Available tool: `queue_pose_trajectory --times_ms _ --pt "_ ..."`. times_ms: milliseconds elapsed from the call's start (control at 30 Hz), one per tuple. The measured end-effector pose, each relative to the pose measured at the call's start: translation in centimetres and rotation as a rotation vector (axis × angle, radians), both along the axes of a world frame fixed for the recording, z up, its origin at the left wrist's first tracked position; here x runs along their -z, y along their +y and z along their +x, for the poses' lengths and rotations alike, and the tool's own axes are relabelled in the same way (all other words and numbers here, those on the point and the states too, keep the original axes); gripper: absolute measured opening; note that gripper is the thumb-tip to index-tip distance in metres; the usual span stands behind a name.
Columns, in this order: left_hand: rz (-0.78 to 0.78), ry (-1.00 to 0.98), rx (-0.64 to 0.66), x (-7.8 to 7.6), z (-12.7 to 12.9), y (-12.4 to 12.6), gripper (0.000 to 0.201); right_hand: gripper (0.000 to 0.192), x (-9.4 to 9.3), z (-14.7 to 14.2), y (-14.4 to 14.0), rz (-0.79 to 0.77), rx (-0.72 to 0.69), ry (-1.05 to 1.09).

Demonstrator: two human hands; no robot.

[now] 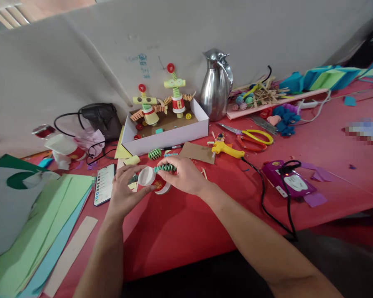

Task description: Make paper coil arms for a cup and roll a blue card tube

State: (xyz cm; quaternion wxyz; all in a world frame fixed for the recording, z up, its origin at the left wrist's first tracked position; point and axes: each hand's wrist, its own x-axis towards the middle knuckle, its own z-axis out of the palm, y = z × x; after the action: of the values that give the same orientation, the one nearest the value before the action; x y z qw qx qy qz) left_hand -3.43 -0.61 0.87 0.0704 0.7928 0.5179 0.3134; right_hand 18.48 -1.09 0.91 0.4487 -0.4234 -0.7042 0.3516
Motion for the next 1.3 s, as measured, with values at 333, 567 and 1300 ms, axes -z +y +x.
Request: queue_pose_trajectory --times_ms 333,567,1300 --pt "0.020 0.064 0.001 0.0 0.5 -0.3 0.048 0.010 -0.1 -0.5 0.1 0.041 0.009 -0.101" --pt "0.029 0.052 0.002 0.1 0.8 -0.4 0.048 0.009 0.7 -0.6 0.4 0.090 0.014 -0.118" --pt "0.052 0.049 -0.071 0.8 0.3 0.1 0.045 0.035 0.0 4.1 2.5 -0.081 0.196 0.430"
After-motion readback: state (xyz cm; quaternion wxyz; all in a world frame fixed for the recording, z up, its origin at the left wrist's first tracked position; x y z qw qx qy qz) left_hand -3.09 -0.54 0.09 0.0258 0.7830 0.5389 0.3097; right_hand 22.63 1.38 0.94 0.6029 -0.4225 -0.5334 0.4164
